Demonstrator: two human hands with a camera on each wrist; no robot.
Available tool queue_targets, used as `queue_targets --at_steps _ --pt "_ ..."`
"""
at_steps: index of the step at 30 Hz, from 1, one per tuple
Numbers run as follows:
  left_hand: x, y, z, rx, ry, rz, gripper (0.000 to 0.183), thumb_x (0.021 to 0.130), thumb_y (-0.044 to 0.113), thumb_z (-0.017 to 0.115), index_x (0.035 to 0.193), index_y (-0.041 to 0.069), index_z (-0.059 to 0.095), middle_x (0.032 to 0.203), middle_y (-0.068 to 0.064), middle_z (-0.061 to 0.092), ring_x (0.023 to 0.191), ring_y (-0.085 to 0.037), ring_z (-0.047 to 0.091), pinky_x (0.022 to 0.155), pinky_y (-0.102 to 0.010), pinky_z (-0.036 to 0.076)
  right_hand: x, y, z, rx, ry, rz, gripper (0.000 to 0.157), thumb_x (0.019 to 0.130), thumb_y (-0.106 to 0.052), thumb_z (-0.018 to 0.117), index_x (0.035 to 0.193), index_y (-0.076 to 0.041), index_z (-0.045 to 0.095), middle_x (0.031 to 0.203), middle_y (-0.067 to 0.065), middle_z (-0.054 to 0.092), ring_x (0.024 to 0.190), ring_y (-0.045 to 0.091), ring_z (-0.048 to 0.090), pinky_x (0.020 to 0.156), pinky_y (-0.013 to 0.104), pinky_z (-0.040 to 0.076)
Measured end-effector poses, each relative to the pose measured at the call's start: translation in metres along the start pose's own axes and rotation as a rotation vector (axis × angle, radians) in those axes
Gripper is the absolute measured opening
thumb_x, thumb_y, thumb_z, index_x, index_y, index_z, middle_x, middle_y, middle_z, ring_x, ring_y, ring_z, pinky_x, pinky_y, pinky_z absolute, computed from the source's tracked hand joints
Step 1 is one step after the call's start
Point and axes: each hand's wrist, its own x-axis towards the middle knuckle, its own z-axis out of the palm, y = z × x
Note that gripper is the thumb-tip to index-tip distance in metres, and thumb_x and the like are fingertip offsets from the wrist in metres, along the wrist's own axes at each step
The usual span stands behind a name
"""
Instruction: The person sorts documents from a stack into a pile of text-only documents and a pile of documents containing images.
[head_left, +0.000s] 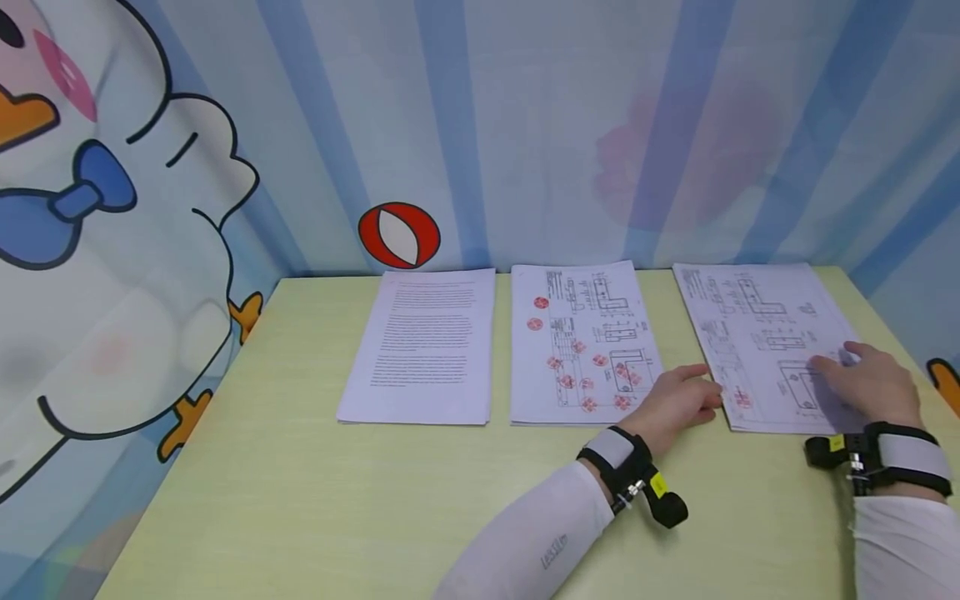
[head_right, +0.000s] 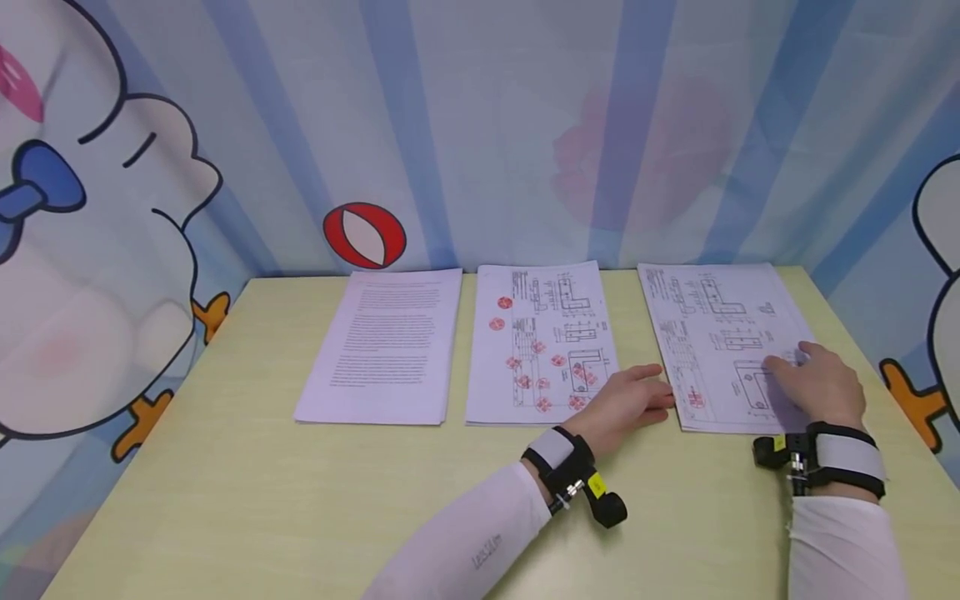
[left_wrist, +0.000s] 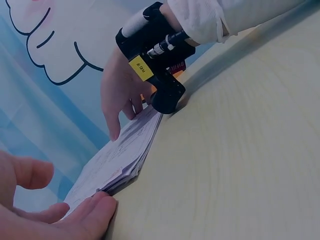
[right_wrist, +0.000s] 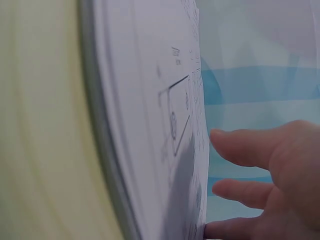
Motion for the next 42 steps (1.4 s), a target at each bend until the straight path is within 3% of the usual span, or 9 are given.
queue_targets --at_steps 6,12,18,21,26,33,38,42 --pt "0.004 0.001 0.001 -0.059 0.020 -0.023 0.044 0.093 0.003 0.059 0.135 -0.002 0.049 0.094 -0.010 0.063 0.089 -0.021 0.060 0.090 -0.043 0.050 -0.003 -0.004 -0.001 -0.041 -0.007 -0.016 0.069 0.100 -0.029 0.042 0.142 0.020 0.017 0.134 0.047 0.026 0.114 0.060 0.031 0.097 0.067 0.033" --pt "0.005 0.002 0.002 -0.053 0.011 -0.018 0.043 0.094 0.001 0.058 0.136 -0.005 0.049 0.096 -0.011 0.064 0.089 -0.021 0.062 0.090 -0.043 0.051 -0.001 -0.004 0.001 -0.050 0.014 -0.022 0.067 0.101 -0.029 0.042 0.142 0.019 0.021 0.131 0.046 0.031 0.109 0.058 0.036 0.093 0.066 0.037" --pt "0.009 -0.002 0.000 0.002 -0.004 0.024 0.029 0.097 0.001 0.053 0.125 -0.002 0.059 0.100 -0.007 0.066 0.090 -0.020 0.063 0.087 -0.043 0.052 -0.005 -0.011 0.001 -0.033 0.038 -0.077 0.063 0.101 -0.030 0.043 0.138 0.019 0.031 0.126 0.046 0.038 0.103 0.057 0.044 0.079 0.061 0.044" --pt "0.010 -0.002 0.000 0.039 0.018 0.036 0.027 0.096 0.001 0.053 0.122 0.001 0.061 0.097 -0.004 0.066 0.086 -0.016 0.063 0.081 -0.037 0.053 -0.009 -0.015 0.000 -0.034 0.041 -0.124 0.061 0.101 -0.030 0.044 0.135 0.019 0.037 0.124 0.046 0.041 0.099 0.056 0.047 0.072 0.057 0.045" --pt "0.012 -0.002 -0.002 0.100 0.039 0.095 0.027 0.093 -0.001 0.054 0.118 0.003 0.062 0.098 -0.004 0.067 0.087 -0.013 0.062 0.076 -0.029 0.051 -0.012 -0.025 0.005 -0.034 0.046 -0.158 0.058 0.101 -0.029 0.044 0.133 0.018 0.042 0.122 0.044 0.045 0.096 0.056 0.050 0.068 0.056 0.045" --pt "0.010 -0.001 -0.007 0.154 0.034 0.170 0.039 0.090 -0.011 0.047 0.122 0.006 0.061 0.111 -0.003 0.065 0.096 -0.011 0.057 0.084 -0.028 0.047 -0.017 -0.034 0.009 -0.035 0.077 -0.220 0.055 0.100 -0.029 0.046 0.130 0.018 0.046 0.116 0.041 0.051 0.089 0.053 0.055 0.062 0.053 0.046" --pt "0.008 0.000 -0.009 0.178 0.077 0.176 0.041 0.091 -0.009 0.046 0.124 0.012 0.056 0.111 0.003 0.059 0.096 -0.009 0.052 0.087 -0.028 0.044 -0.018 -0.038 0.010 -0.027 0.070 -0.256 0.057 0.100 -0.031 0.046 0.131 0.017 0.046 0.117 0.042 0.050 0.093 0.053 0.054 0.066 0.055 0.046" --pt "0.006 0.000 -0.014 0.138 0.103 0.195 0.042 0.090 -0.008 0.047 0.125 0.015 0.054 0.111 0.005 0.057 0.096 -0.009 0.051 0.089 -0.030 0.044 -0.017 -0.042 0.012 0.011 0.052 -0.279 0.065 0.100 -0.035 0.046 0.138 0.017 0.037 0.124 0.044 0.043 0.104 0.058 0.046 0.078 0.064 0.042"
